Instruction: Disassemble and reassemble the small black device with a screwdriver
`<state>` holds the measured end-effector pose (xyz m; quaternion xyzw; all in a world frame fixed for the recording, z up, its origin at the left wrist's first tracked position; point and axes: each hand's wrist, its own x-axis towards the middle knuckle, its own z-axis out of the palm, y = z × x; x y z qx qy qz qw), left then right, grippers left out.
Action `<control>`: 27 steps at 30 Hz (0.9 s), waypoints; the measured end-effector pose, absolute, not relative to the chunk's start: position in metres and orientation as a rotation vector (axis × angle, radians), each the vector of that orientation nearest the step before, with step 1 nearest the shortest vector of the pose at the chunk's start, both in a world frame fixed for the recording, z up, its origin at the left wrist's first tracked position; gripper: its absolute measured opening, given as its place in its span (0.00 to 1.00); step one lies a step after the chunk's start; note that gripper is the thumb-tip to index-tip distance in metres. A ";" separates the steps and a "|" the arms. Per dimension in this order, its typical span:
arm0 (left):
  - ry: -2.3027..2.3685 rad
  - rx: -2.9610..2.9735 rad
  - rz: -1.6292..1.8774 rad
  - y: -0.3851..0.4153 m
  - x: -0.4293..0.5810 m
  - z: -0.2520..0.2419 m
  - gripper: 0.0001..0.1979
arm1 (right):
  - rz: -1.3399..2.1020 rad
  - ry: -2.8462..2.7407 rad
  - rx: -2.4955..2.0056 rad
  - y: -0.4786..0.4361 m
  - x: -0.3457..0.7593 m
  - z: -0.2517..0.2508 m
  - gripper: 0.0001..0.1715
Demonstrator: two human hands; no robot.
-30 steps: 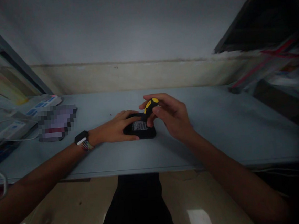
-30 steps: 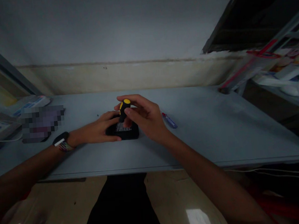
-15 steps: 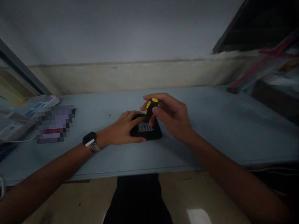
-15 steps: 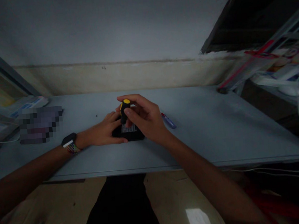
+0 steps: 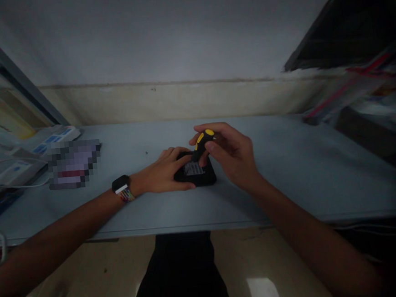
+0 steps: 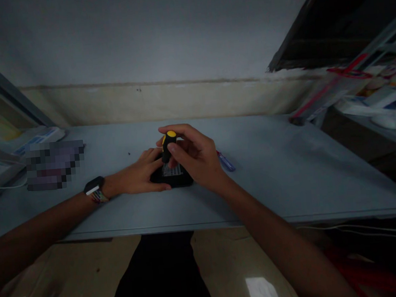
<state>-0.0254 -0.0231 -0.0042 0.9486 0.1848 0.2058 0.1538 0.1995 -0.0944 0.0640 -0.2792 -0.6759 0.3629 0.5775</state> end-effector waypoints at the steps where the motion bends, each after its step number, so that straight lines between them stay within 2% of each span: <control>1: 0.530 2.717 0.596 -0.023 -0.025 -0.005 0.44 | 0.854 -1.588 -0.661 -0.094 0.200 0.064 0.16; 6: 0.527 2.713 0.659 -0.026 -0.023 -0.008 0.43 | 0.873 -1.629 -0.693 -0.096 0.199 0.060 0.20; 10: 0.495 2.709 0.722 -0.032 -0.018 -0.010 0.43 | 0.700 -1.645 -0.668 -0.098 0.198 0.051 0.22; 15: 0.469 2.691 0.716 -0.037 -0.011 -0.007 0.45 | 0.454 -1.742 -0.531 -0.095 0.200 0.049 0.20; 27: 0.489 2.647 0.682 -0.039 -0.008 -0.002 0.44 | 0.408 -1.645 -0.518 -0.095 0.194 0.066 0.08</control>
